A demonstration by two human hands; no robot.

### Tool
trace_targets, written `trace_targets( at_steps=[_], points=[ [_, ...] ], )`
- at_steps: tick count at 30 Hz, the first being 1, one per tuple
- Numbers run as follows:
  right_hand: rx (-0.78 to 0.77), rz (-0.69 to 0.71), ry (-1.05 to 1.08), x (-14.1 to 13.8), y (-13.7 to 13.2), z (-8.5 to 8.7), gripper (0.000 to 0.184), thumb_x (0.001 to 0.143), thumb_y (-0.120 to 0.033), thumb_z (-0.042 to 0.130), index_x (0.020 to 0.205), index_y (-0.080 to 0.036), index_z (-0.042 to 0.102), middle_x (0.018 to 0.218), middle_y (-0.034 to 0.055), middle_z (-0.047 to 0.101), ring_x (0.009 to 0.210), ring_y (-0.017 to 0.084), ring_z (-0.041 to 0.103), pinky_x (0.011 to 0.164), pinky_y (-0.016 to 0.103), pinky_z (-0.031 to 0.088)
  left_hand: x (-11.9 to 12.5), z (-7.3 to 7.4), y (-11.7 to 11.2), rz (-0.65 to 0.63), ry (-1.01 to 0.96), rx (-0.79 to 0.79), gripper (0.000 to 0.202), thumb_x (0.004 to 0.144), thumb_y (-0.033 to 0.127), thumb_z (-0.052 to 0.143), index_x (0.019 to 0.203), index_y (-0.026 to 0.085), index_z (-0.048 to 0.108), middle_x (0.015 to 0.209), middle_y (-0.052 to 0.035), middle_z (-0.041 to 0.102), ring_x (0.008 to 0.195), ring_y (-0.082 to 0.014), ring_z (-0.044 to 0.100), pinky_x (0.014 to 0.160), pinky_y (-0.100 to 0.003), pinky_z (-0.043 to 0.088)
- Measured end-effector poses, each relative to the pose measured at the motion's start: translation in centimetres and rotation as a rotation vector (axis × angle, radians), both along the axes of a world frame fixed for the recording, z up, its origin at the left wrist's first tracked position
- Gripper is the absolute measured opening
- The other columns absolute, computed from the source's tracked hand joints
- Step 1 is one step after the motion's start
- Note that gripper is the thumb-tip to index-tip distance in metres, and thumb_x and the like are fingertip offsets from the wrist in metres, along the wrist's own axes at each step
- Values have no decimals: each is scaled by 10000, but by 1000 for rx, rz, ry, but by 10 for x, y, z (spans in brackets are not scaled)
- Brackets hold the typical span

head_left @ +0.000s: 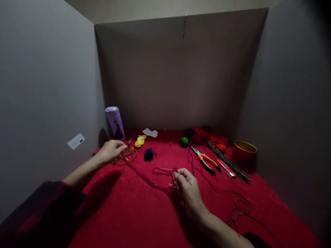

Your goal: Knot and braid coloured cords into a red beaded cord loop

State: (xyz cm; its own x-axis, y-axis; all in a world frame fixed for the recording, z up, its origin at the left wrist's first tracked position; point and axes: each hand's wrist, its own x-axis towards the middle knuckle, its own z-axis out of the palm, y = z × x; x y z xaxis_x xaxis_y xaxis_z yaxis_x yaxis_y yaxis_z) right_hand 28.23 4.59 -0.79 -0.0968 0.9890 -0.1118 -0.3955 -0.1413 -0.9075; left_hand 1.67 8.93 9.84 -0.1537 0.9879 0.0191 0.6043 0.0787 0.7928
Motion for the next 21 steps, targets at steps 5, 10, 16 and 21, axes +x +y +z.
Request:
trace_targets(
  at_steps=[5, 10, 16, 21],
  points=[
    [218, 71, -146, -2, -14, 7, 192, 785, -331, 559, 735, -185, 445, 554, -64, 377, 473, 66, 325, 449, 190, 257, 89, -43, -47, -328, -569, -357, 543, 776, 613, 480, 728, 100, 651, 688, -91, 645, 564, -130, 562, 501, -211, 385],
    [533, 220, -504, -5, -32, 6, 145, 860, -235, 456, 734, -175, 496, 660, -7, 505, 610, 105, 457, 582, 223, 337, 123, -68, -65, -369, -988, -413, 366, 739, 458, 638, 680, 98, 600, 611, -38, 571, 536, -96, 512, 536, -210, 377],
    [809, 302, -919, -5, -38, -8, 106, 819, -166, 455, 720, -179, 489, 578, -20, 518, 493, 84, 401, 509, 223, 256, 114, -73, -56, -250, -1148, -353, 250, 693, 323, 699, 789, 121, 585, 675, -54, 616, 479, -125, 519, 454, -237, 378],
    [979, 334, -1141, -7, -40, -10, 63, 801, -174, 467, 757, -184, 511, 618, -1, 609, 476, 96, 459, 481, 254, 206, 102, -74, -52, -252, -1205, -252, 194, 768, 260, 648, 800, 72, 609, 530, 23, 459, 495, -73, 467, 504, -186, 378]
  ],
)
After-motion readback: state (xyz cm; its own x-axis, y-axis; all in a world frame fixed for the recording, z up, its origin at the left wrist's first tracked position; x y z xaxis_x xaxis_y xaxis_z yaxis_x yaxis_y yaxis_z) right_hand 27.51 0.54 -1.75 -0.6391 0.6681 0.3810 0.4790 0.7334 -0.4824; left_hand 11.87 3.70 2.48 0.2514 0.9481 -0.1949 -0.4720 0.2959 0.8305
